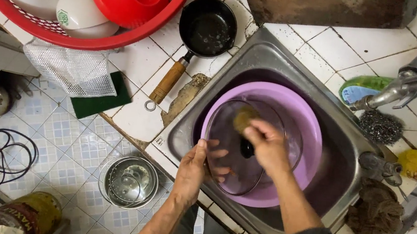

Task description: The person is scrubbing a small black frying pan with a sponge and rinsing it under a faucet in a kitchen sink.

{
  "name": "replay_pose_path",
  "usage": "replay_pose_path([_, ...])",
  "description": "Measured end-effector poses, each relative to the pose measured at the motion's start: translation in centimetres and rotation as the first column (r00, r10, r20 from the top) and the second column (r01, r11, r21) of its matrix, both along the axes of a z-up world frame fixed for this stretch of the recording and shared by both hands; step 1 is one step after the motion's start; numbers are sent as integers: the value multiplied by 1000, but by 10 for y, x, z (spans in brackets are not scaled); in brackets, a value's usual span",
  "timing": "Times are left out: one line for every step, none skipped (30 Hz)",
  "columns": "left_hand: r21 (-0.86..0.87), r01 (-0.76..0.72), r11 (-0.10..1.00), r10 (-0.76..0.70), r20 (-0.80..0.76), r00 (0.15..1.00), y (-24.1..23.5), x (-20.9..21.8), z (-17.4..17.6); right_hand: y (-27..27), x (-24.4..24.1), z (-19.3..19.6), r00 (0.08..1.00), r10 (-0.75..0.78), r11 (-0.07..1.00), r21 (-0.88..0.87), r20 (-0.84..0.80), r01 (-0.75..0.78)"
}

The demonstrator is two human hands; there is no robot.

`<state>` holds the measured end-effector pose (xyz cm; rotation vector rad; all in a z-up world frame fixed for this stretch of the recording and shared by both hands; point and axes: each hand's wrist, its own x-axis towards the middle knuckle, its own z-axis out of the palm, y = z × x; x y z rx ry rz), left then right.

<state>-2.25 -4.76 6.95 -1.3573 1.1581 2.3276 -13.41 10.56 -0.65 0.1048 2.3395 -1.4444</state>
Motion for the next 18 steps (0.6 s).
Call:
replay_pose_path([1,0,1000,0,-1,1000,0,-3,5,-3,9,13,1000,0,1000,1,-1,0])
replay_pose_path([17,-34,999,34,20,999,0,-7,10,-7,19,27,960,218,976,56,-174,-211])
replay_pose_path([32,-70,997,69,40,997,-1,-10,15,-11,28,40,844,425,905,146,-327,-399])
replay_pose_path([33,-72,997,70,38,997,1,-13,14,-15,33,41,843,427,904,147,-328,-401])
replay_pose_path([8,-68,998,68,39,997,1,-14,13,-20,39,43,767,484,871,146,-421,-469])
replay_pose_path([-16,-65,998,65,40,997,2,-14,13,-24,46,44,679,528,832,153,-510,-533])
replay_pose_path([-16,-68,998,68,41,997,0,-13,14,-21,38,37,678,530,831,152,-510,-536])
replay_pose_path([-1,-59,998,59,39,997,-2,-11,16,-17,30,30,709,519,851,219,-477,-477])
replay_pose_path([10,-53,999,53,34,998,-6,-10,18,-16,21,23,737,504,864,283,-451,-417])
replay_pose_path([5,-58,998,58,31,998,-3,-4,1,-8,9,3,734,505,863,280,-455,-421])
replay_pose_path([16,-60,998,60,6,998,2,2,-16,4,-3,-16,829,432,893,294,-355,-339])
replay_pose_path([27,-63,998,63,-20,998,8,9,-34,17,-14,-35,905,342,913,318,-253,-256])
replay_pose_path([27,-68,997,68,-21,997,12,10,-39,32,-24,-51,903,346,912,318,-254,-260])
replay_pose_path([15,-84,996,84,-32,996,15,12,-43,47,-34,-66,949,251,916,365,-192,-169])
replay_pose_path([1,-105,994,105,-43,994,17,14,-48,60,-44,-83,979,152,906,414,-135,-84])
replay_pose_path([-2,-115,993,115,-44,992,19,15,-45,60,-41,-60,977,162,906,412,-136,-93])
replay_pose_path([11,-130,992,130,-51,990,23,17,-41,61,-36,-36,985,151,843,531,-84,-84])
replay_pose_path([23,-144,989,145,-57,988,27,19,-36,63,-32,-12,991,132,764,640,-35,-80])
